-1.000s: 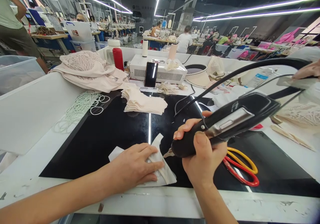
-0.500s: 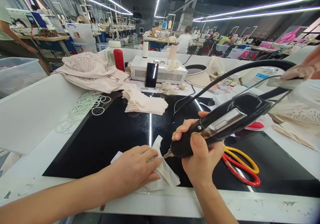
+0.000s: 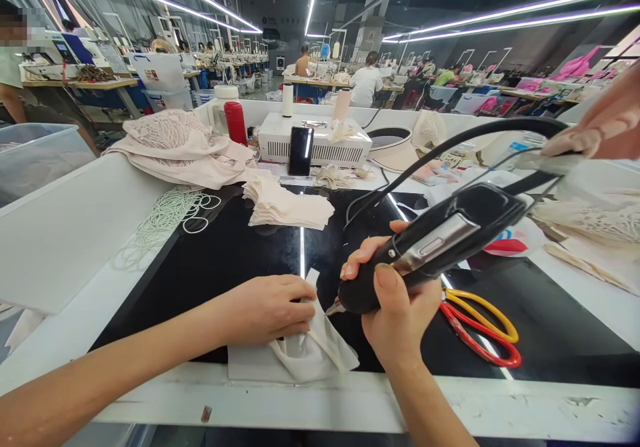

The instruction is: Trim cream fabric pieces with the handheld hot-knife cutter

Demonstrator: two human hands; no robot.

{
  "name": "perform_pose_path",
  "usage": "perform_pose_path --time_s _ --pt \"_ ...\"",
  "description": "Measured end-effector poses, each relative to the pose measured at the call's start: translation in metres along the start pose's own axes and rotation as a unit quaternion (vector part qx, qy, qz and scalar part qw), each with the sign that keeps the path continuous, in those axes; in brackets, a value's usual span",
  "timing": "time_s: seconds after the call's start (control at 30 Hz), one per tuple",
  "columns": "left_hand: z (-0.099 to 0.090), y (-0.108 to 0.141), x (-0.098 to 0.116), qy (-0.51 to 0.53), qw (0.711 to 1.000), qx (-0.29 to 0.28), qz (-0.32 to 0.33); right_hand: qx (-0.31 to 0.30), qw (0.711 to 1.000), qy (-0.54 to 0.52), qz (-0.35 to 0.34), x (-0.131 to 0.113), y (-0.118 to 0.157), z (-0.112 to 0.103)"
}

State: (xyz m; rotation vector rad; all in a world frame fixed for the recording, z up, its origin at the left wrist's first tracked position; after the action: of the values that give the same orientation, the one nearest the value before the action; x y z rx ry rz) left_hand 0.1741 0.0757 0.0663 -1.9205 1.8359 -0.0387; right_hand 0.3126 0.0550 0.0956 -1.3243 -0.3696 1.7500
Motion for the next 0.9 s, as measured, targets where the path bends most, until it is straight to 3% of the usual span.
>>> perform_pose_path --time_s 0.9 --pt "0.01 0.015 -0.004 0.015 0.999 -0.002 -0.039 0.036 0.999 0.007 0.002 0.009 -0.012 0.008"
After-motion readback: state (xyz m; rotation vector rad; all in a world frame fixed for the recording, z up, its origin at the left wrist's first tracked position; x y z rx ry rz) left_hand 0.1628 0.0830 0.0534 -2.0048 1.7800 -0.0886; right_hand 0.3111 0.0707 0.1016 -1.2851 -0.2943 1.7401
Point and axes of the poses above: each hand's wrist, its own y-axis away from the middle knuckle, its own z-axis out of the palm, x = y × z, the point moved 9 cm from there along -y, towards the middle knuckle, and after that the axes turned 8 degrees about y, right-handed, at the moved point
